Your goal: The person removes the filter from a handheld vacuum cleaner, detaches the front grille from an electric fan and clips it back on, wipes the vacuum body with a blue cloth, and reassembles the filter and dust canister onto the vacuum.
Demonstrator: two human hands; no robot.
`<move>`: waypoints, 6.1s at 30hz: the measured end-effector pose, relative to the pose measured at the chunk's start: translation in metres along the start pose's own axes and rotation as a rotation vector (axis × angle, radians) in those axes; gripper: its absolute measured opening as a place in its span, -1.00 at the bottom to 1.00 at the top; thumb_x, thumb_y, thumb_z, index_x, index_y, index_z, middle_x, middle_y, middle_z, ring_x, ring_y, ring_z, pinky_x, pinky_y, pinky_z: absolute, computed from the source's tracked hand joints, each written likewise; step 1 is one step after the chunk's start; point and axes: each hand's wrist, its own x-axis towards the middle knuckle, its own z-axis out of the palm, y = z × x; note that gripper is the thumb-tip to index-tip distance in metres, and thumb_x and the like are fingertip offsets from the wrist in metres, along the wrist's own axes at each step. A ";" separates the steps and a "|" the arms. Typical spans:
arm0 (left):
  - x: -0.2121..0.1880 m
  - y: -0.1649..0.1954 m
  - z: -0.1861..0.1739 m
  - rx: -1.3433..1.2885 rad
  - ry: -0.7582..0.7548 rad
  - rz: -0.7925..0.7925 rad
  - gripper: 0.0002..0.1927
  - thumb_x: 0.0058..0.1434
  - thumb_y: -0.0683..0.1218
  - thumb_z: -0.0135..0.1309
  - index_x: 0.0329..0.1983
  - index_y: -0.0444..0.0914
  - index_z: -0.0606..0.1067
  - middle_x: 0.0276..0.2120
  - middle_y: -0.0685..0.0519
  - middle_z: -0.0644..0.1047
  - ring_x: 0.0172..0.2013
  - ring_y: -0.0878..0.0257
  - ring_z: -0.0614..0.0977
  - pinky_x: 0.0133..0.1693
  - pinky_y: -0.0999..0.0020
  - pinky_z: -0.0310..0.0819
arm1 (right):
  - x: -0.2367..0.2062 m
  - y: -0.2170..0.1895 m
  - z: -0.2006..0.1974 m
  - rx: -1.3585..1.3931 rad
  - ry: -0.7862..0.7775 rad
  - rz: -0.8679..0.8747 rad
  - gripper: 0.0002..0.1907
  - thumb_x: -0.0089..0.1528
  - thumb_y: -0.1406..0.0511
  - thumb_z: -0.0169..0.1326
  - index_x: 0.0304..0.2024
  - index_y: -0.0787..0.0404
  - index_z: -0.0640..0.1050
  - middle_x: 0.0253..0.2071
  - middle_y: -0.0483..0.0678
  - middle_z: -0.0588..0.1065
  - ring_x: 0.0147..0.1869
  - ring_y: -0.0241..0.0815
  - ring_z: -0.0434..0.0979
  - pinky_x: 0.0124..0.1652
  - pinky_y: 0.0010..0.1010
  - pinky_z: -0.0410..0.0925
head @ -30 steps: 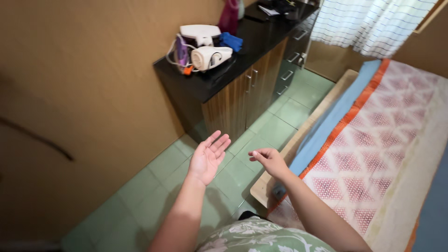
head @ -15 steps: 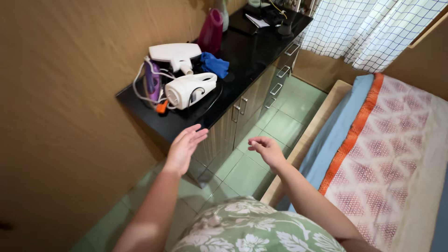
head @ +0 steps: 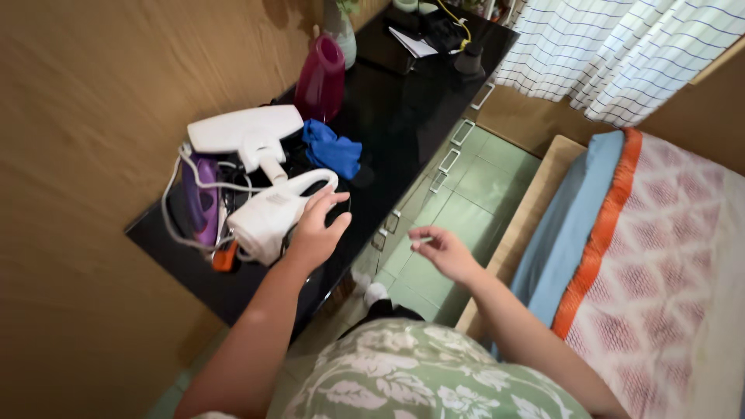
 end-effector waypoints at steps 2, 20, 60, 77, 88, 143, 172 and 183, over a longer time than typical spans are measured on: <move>0.034 -0.015 0.001 0.169 -0.091 -0.012 -0.55 0.20 -0.03 0.22 0.16 -0.20 0.52 0.32 -0.36 0.30 0.29 -0.24 0.33 0.21 0.06 0.30 | 0.040 -0.008 -0.014 -0.028 0.011 -0.010 -0.69 0.29 0.31 0.13 0.09 0.22 0.56 -0.09 -0.11 0.58 -0.02 -0.33 0.58 -0.03 -0.45 0.43; 0.200 -0.106 0.043 0.686 -0.129 -0.562 -0.51 0.03 0.12 0.33 -0.02 -0.10 0.50 0.40 -0.20 0.11 0.40 -0.24 0.06 0.29 -0.35 -0.06 | 0.310 -0.036 0.009 -0.834 -0.216 -0.462 -0.41 -0.17 0.15 0.50 -0.15 0.23 0.60 -0.10 0.13 0.46 0.02 0.21 0.45 -0.12 -0.07 0.34; 0.285 -0.100 0.115 0.658 0.573 -0.611 -0.43 0.06 0.02 0.31 0.17 -0.12 0.52 0.31 -0.21 0.34 0.34 -0.25 0.25 0.32 -0.08 0.07 | 0.532 -0.055 -0.135 -0.444 -0.709 -0.469 -0.70 0.18 0.24 0.33 -0.03 0.07 0.67 0.57 0.27 -0.10 0.63 0.30 -0.20 0.41 -0.01 -0.07; 0.451 -0.093 0.211 0.181 -0.057 -0.037 -0.55 0.16 -0.06 0.25 0.14 -0.13 0.51 0.32 -0.10 0.39 0.35 -0.10 0.32 0.31 0.02 0.17 | 0.537 -0.085 -0.315 -0.742 0.241 -0.314 -0.74 0.05 0.26 0.37 -0.19 0.04 0.71 0.41 0.28 0.23 0.45 0.26 0.26 0.33 -0.09 0.23; 0.405 -0.119 0.160 0.117 0.091 -0.151 -0.09 0.01 0.00 0.40 0.38 -0.33 0.24 0.34 -0.22 0.31 0.36 -0.07 0.29 0.32 0.12 0.15 | 0.509 -0.062 -0.269 0.896 -0.483 0.039 -0.66 0.49 0.26 0.26 0.14 0.22 0.39 0.16 0.08 0.40 0.19 0.03 0.44 0.22 0.11 0.41; 0.287 -0.126 0.075 -0.070 0.985 -0.138 -0.08 0.04 -0.19 0.43 0.40 -0.29 0.16 0.23 -0.03 0.39 0.24 0.21 0.44 0.27 0.25 0.35 | 0.523 -0.186 -0.023 -0.355 -0.984 -1.224 0.04 0.02 0.13 0.45 0.41 0.33 0.23 0.36 0.27 0.25 0.43 0.24 0.28 0.35 -0.11 0.22; 0.258 -0.115 0.080 1.027 0.147 -1.220 -0.51 0.08 0.08 0.30 0.06 -0.14 0.52 0.02 0.04 0.47 0.22 0.07 0.34 0.35 -0.29 -0.22 | 0.544 -0.028 -0.071 -0.543 -0.804 -0.784 0.31 -0.12 0.06 0.50 0.47 0.38 0.06 0.32 0.31 0.26 0.36 0.24 0.31 0.28 -0.13 0.23; 0.210 -0.084 0.108 0.940 0.193 -1.150 -0.79 -0.02 -0.09 0.25 -0.27 -0.05 0.66 -0.15 0.16 0.51 0.16 0.21 0.39 0.34 -0.28 -0.17 | 0.559 -0.036 -0.050 -0.487 -0.708 -0.953 0.27 -0.08 0.08 0.51 0.48 0.39 0.09 0.33 0.28 0.23 0.41 0.25 0.26 0.34 -0.12 0.21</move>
